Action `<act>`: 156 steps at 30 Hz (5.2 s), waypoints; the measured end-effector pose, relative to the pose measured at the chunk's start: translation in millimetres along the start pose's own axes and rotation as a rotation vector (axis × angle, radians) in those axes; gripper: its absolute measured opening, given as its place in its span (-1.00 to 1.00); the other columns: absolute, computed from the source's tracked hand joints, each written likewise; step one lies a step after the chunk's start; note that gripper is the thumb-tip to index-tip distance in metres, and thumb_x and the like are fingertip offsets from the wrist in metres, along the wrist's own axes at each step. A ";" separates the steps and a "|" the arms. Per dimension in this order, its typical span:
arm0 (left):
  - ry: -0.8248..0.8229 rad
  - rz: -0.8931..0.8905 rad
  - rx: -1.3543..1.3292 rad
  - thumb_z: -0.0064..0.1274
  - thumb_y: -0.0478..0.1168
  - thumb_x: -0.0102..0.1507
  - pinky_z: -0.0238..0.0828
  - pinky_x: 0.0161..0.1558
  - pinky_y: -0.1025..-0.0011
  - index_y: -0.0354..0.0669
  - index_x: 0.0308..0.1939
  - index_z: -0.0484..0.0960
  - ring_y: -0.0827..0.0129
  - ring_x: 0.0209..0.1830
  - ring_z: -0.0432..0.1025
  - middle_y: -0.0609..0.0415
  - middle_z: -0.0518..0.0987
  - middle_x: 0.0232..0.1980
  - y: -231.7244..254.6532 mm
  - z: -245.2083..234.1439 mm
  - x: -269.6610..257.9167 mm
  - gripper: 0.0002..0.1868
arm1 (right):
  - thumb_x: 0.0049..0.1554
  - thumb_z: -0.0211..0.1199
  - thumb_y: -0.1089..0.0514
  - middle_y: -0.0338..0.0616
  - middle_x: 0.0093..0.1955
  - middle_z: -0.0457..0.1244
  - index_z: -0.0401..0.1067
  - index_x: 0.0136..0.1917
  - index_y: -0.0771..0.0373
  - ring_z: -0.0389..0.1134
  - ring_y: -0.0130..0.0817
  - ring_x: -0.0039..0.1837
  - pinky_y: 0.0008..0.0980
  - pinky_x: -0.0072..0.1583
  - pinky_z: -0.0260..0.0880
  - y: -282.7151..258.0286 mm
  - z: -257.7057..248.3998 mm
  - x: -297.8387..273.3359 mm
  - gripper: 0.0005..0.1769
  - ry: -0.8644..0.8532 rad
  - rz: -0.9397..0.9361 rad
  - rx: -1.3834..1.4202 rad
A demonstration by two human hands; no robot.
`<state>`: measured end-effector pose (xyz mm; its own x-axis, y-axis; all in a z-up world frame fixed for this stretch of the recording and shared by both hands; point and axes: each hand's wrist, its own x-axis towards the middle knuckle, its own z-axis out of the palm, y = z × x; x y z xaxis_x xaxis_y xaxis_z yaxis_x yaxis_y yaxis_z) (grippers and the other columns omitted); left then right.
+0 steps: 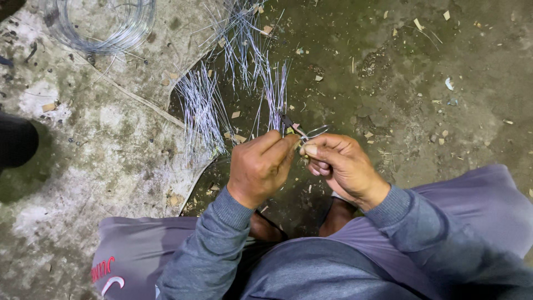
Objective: The person sits on the floor and repeatedly picks up thin metal wires. Using pliers, they bend each wire into a loop at one end and then place the finished piece onto a growing pile on the floor.
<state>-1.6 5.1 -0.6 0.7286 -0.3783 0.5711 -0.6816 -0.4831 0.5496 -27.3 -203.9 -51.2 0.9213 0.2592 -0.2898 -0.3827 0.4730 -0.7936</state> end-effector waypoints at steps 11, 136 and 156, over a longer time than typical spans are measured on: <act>-0.148 -0.091 -0.052 0.19 -0.36 0.24 0.37 -0.44 0.28 -0.23 -0.14 0.68 0.17 -0.47 0.47 0.03 0.51 -0.32 0.2 -5.6 2.0 -0.88 | 0.09 0.42 0.21 -0.10 -0.27 0.32 0.54 -0.13 0.26 0.37 -0.16 -0.23 -0.23 -0.20 0.36 -78.9 38.3 -5.1 -0.89 -0.139 -0.873 -1.589; 0.339 -1.266 -0.767 0.17 -0.24 0.27 0.37 -0.60 0.59 -0.31 0.06 0.71 0.61 -0.65 0.42 0.18 0.59 -0.44 -64.9 37.9 -18.2 -0.69 | 0.26 0.06 0.00 0.12 -0.09 0.35 0.35 0.16 0.47 0.42 0.04 -0.10 -0.02 -0.01 0.43 192.1 -200.1 168.0 -0.56 0.355 0.576 -0.405; 0.481 -0.759 -0.585 0.18 -0.33 0.27 0.30 -0.39 0.67 -0.40 0.10 0.69 0.71 -0.41 0.31 0.24 0.50 -0.26 -21.3 -9.0 2.9 -0.67 | 0.16 0.23 0.24 0.06 0.17 0.35 0.49 0.10 0.34 0.38 -0.10 0.10 -0.18 0.10 0.42 -48.6 -2.2 46.0 -0.76 -0.078 -0.411 -1.369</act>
<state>14.5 21.4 -5.2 0.9593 0.2741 0.0673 -0.0814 0.0406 0.9959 33.9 -216.8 -27.2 0.9251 0.3719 0.0765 0.3133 -0.6340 -0.7070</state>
